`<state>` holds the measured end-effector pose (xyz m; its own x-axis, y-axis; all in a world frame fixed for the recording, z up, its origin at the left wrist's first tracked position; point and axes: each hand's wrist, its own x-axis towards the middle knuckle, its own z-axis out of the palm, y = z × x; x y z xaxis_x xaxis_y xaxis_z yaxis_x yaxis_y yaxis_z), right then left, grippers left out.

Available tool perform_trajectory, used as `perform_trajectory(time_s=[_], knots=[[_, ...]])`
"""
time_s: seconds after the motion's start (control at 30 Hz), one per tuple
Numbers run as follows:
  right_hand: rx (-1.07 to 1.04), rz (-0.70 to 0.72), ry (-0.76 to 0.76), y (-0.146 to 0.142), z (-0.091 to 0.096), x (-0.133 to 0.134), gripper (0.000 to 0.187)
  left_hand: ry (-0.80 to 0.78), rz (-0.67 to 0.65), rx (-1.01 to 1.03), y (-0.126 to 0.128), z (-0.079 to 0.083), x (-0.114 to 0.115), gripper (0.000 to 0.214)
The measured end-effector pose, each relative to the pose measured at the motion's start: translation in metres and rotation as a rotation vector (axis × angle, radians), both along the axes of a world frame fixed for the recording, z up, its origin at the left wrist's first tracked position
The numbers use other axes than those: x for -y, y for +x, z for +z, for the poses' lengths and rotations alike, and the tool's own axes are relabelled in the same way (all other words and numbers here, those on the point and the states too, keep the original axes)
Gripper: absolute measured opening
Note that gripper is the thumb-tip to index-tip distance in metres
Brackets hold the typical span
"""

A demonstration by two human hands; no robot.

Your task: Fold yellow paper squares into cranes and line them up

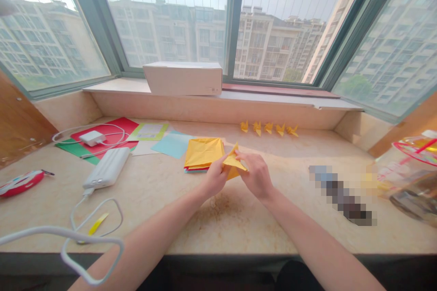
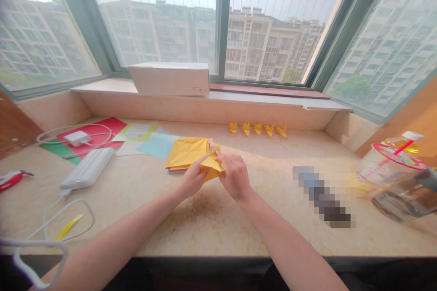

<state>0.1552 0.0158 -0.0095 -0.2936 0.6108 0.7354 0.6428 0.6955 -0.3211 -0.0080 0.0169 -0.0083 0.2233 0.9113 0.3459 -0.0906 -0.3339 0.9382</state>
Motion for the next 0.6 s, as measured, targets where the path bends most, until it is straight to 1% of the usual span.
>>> perform_trajectory(time_s=[0.1,0.17,0.23,0.3,0.4,0.53,0.6], knots=[[-0.096,-0.024,-0.028,0.0,0.0,0.002,0.02,-0.037,-0.023,-0.004,0.001,0.0,0.001,0.035],[-0.21,-0.022,-0.085,-0.001,0.0,0.002,0.018,-0.051,-0.022,-0.017,0.002,0.0,0.001,0.038],[-0.331,0.002,-0.142,-0.003,0.0,0.002,0.016,-0.05,-0.034,-0.028,0.002,-0.001,0.001,0.039],[-0.409,0.038,-0.16,-0.005,0.001,0.001,0.014,-0.051,-0.072,-0.029,0.003,-0.002,0.002,0.036],[-0.449,0.064,-0.16,-0.007,0.003,0.0,0.012,-0.044,-0.119,-0.021,0.003,-0.002,0.006,0.035],[-0.486,0.05,-0.242,-0.008,0.003,0.0,0.014,-0.022,-0.12,-0.061,0.0,0.004,0.012,0.044],[-0.504,0.054,-0.275,-0.006,0.002,0.0,0.014,-0.039,-0.14,-0.045,-0.002,0.006,0.013,0.048]])
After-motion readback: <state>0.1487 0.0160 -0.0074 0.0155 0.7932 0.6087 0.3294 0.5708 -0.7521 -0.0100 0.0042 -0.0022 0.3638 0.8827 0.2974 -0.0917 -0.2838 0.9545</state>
